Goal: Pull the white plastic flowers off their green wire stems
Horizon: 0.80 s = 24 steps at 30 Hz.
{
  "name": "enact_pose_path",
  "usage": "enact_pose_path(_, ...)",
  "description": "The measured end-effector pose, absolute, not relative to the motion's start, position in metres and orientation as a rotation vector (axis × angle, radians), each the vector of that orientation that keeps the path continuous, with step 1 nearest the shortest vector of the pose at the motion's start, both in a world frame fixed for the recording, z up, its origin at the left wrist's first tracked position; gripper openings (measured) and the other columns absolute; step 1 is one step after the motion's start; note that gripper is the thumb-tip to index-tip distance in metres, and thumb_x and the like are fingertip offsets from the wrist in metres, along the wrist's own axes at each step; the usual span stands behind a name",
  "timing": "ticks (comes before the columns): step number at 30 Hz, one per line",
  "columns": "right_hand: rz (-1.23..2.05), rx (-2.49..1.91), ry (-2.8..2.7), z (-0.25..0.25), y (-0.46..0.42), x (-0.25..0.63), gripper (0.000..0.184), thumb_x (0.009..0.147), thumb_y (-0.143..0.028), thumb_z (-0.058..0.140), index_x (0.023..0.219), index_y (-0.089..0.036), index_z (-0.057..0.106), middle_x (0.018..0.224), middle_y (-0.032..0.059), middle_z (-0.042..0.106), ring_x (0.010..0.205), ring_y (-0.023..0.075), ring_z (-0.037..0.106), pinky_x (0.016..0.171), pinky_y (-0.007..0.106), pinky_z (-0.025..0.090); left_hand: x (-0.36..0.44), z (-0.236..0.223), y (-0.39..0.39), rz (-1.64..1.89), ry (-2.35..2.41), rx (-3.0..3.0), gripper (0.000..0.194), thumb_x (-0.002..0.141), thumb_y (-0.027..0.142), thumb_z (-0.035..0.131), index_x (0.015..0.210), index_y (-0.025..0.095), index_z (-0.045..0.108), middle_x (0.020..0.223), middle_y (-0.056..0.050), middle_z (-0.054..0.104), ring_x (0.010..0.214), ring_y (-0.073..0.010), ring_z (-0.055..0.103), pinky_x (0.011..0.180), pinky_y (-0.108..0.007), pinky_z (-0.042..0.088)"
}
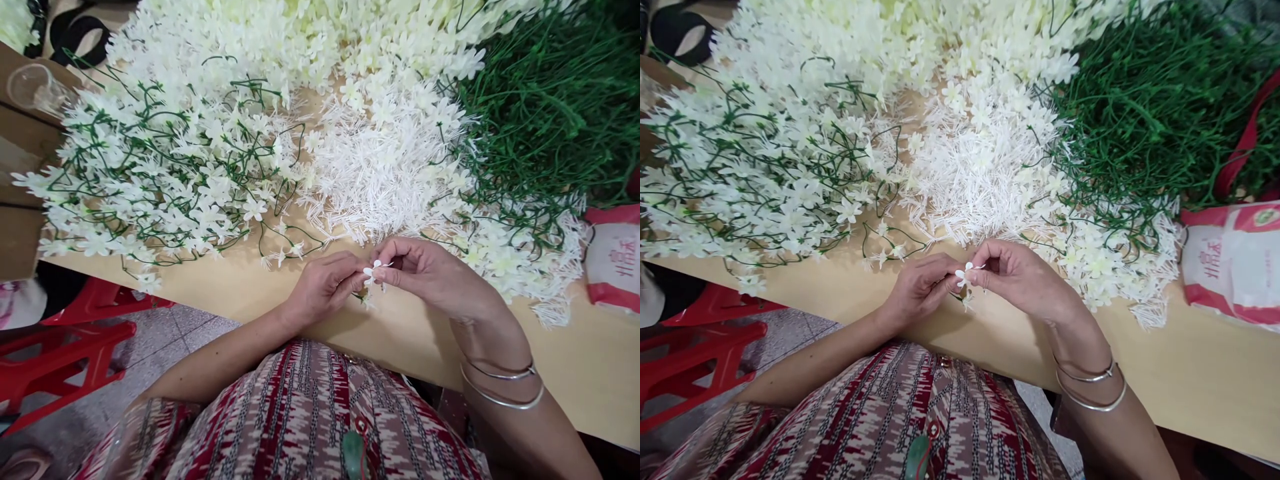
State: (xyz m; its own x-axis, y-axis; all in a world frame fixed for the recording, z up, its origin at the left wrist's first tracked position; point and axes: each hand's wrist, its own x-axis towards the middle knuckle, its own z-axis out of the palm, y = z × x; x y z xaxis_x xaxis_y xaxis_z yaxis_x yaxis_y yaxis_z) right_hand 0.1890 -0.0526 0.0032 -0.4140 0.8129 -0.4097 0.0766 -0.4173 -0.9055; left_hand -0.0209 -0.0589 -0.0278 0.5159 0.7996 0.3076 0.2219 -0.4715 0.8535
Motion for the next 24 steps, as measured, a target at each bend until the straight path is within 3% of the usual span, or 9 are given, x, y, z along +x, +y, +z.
enact_pose_path(5, 1.894, -1.275, -1.285, 0.001, -0.051, 0.190, 0.028, 0.083, -0.042, 0.080, 0.073, -0.023, 0.062, 0.080, -0.0005, 0.064, 0.076, 0.0147, 0.056, 0.068, 0.030, 0.043, -0.021, -0.030, -0.059, 0.915, 0.841, 1.973, 0.018, 0.105, 0.023, 0.055, 0.095, 0.017, 0.069, 0.075, -0.002, 0.070, 0.071, -0.0123, 0.066, 0.069, -0.022, 0.050)
enact_pose_path(10, 1.838, -1.224, -1.198, -0.001, -0.056, 0.192, 0.023, 0.080, -0.041, 0.084, 0.087, -0.024, 0.070, 0.083, -0.0014, 0.066, 0.077, 0.0139, 0.059, 0.073, 0.030, 0.048, -0.017, -0.028, -0.060, 0.919, 0.830, 1.928, 0.021, 0.106, 0.028, 0.055, 0.093, 0.018, 0.068, 0.077, -0.002, 0.071, 0.074, -0.0126, 0.068, 0.071, -0.023, 0.051)
enact_pose_path(15, 1.769, -1.181, -1.067, 0.000, -0.060, 0.190, 0.030, 0.080, -0.049, 0.083, 0.095, -0.025, 0.072, 0.081, -0.0009, 0.069, 0.074, 0.0143, 0.063, 0.073, 0.031, 0.053, -0.016, -0.025, -0.062, 0.964, 0.913, 1.880, 0.022, 0.105, 0.031, 0.057, 0.092, 0.018, 0.070, 0.079, -0.003, 0.074, 0.076, -0.0132, 0.068, 0.075, -0.025, 0.052)
enact_pose_path(19, 1.600, -1.226, -1.072, -0.003, -0.061, 0.190, 0.033, 0.080, -0.053, 0.082, 0.095, -0.026, 0.072, 0.079, 0.0007, 0.070, 0.075, 0.0176, 0.065, 0.073, 0.034, 0.053, -0.016, -0.023, -0.064, 0.971, 0.978, 1.749, 0.026, 0.104, 0.037, 0.057, 0.091, 0.019, 0.071, 0.076, -0.003, 0.075, 0.075, -0.0144, 0.069, 0.074, -0.027, 0.052)
enact_pose_path(24, 1.236, -1.212, -1.234, -0.004, -0.062, 0.188, 0.016, 0.086, -0.042, 0.078, 0.092, -0.029, 0.073, 0.089, 0.0030, 0.070, 0.081, 0.0203, 0.064, 0.076, 0.037, 0.053, -0.016, -0.024, -0.065, 0.981, 1.003, 1.575, 0.033, 0.102, 0.047, 0.059, 0.089, 0.018, 0.070, 0.074, -0.003, 0.074, 0.070, -0.0142, 0.068, 0.068, -0.027, 0.052)
